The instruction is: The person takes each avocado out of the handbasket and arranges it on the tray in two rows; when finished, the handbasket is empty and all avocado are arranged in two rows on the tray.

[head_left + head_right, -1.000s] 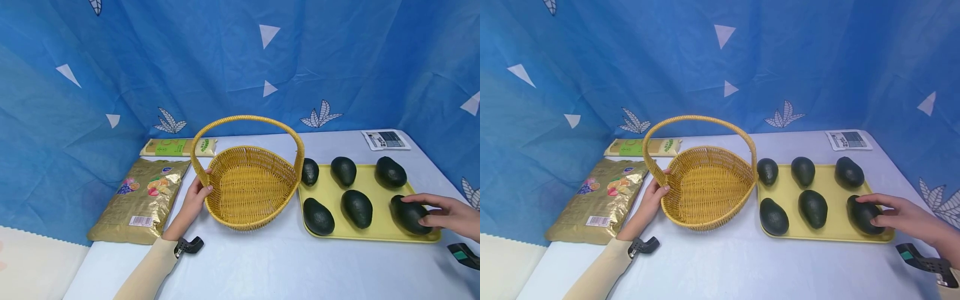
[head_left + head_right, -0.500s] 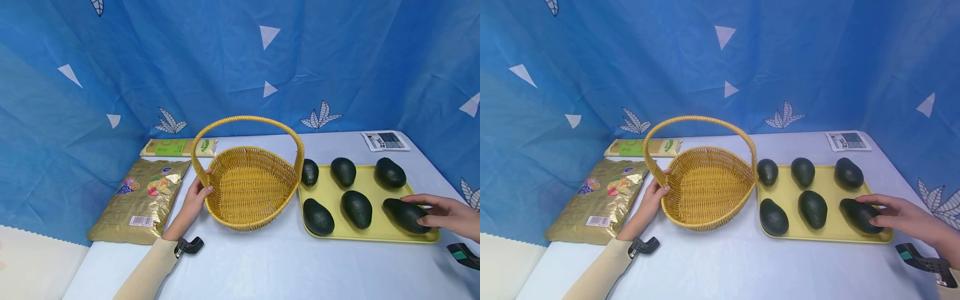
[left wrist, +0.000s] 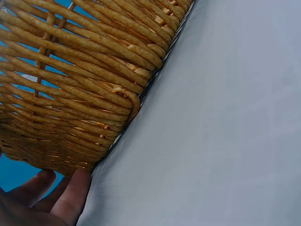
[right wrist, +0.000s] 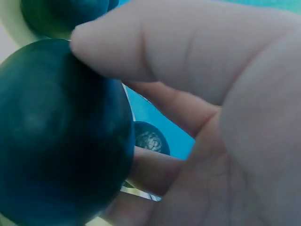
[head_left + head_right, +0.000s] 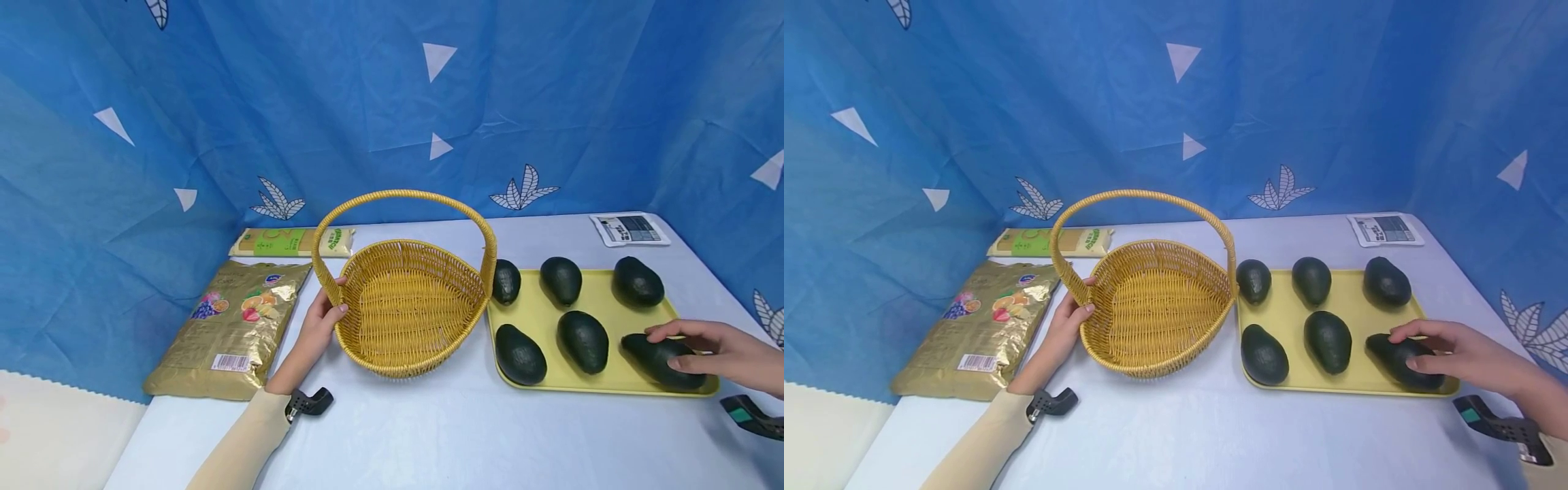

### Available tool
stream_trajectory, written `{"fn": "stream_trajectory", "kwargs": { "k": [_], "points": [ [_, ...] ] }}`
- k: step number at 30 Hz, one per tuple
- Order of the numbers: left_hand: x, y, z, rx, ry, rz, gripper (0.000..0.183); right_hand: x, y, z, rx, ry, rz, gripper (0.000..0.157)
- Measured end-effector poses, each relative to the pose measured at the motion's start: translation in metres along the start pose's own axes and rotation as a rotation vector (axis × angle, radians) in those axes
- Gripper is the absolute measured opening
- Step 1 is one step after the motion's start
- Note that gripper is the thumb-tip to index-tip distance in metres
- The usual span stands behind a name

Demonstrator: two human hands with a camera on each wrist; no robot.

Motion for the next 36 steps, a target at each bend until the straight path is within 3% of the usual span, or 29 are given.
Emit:
{"fn": "stream_trajectory", "kwargs": {
  "k": [4, 7, 14, 19, 25, 36],
  "points": [
    [0.000, 0.000, 0.001, 0.001, 0.000, -0.004, 0.055, 0.002, 0.001, 0.000, 0.045, -0.040, 0.020, 0.024],
    [-0.001, 0.000, 0.000, -0.013, 0.001, 0.004, 0.054, 0.004, 0.001, 0.000, -0.005, -0.024, -0.012, 0.031],
    [0.000, 0.000, 0.000, -0.008, 0.001, 0.010, 0.054, 0.007, 0.008, -0.002, -0.194, 0.156, -0.036, 0.045],
    [0.000, 0.000, 0.001, 0.011, -0.009, 0.000, 0.055, 0.007, 0.009, -0.004, -0.241, 0.157, -0.003, 0.054],
    [0.001, 0.000, 0.000, -0.010, 0.001, 0.001, 0.055, 0.004, 0.003, 0.000, -0.193, 0.090, -0.032, 0.058],
    [0.001, -0.001, 0.001, -0.006, -0.005, -0.010, 0.055, 0.003, -0.009, 0.002, -0.145, 0.096, -0.061, 0.063]
  ]
}}
Point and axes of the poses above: each hand's wrist, its own z-axis towards the middle knuckle, its own x-axis out of the back of the hand, y = z × x, the point moved 4 cm from there along z, towards the middle knuckle, and after that the axes turned 4 degrees about x, right-handed, at the moved point
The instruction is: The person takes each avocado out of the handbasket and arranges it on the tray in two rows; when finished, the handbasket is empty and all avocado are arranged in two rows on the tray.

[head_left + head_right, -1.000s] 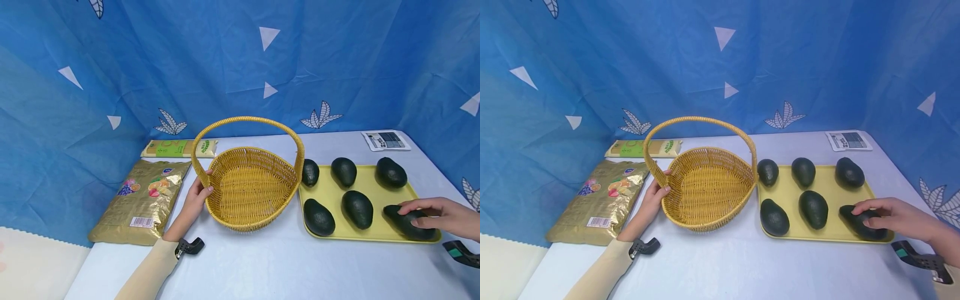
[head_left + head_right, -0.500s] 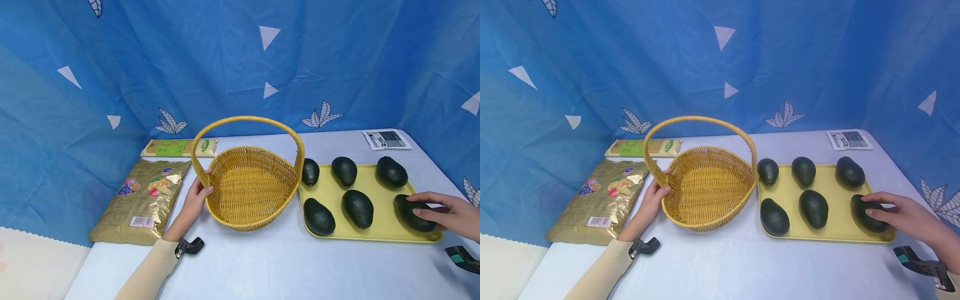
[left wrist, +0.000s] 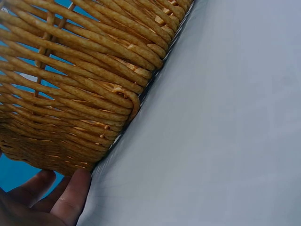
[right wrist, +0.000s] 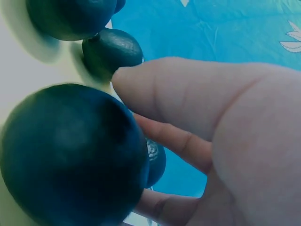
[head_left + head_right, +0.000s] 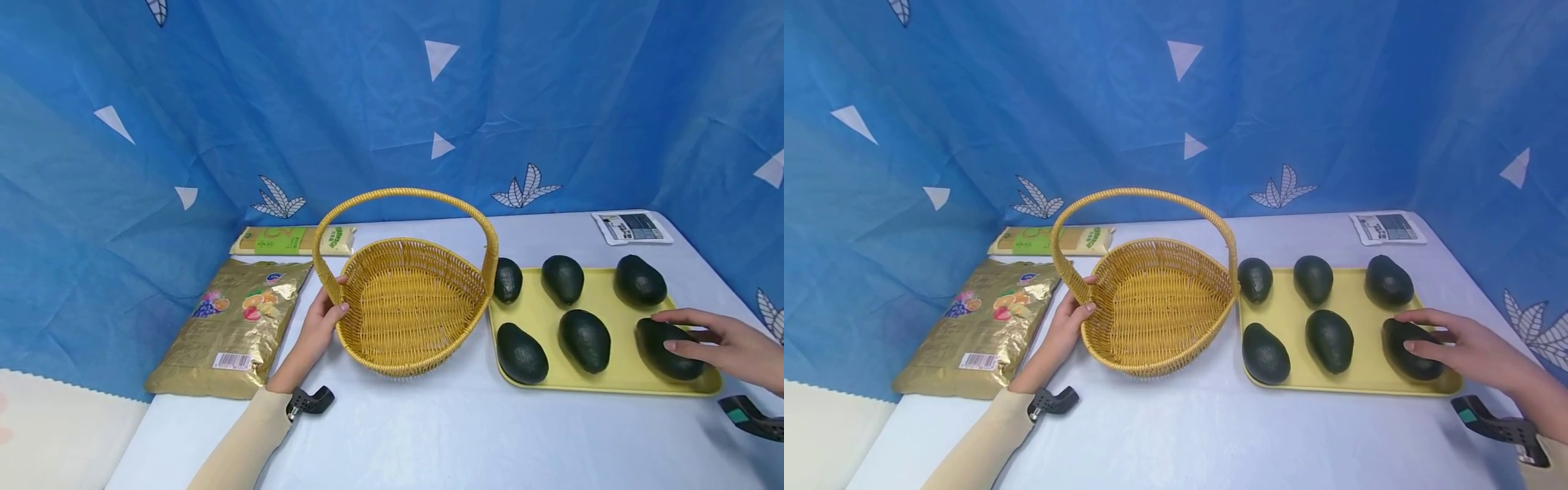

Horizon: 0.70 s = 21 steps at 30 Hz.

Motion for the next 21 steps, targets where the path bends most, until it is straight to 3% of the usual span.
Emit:
{"fn": "stream_trajectory", "kwargs": {
  "k": [8, 21],
  "points": [
    [0.0009, 0.0007, -0.0001, 0.001, 0.000, -0.001, 0.055, -0.0028, 0.0020, 0.0022, 0.018, -0.047, 0.003, 0.061],
    [-0.0004, 0.0009, 0.0003, 0.005, 0.001, 0.005, 0.054, -0.0002, 0.0084, 0.0000, 0.015, -0.019, -0.014, 0.059]
  ]
}}
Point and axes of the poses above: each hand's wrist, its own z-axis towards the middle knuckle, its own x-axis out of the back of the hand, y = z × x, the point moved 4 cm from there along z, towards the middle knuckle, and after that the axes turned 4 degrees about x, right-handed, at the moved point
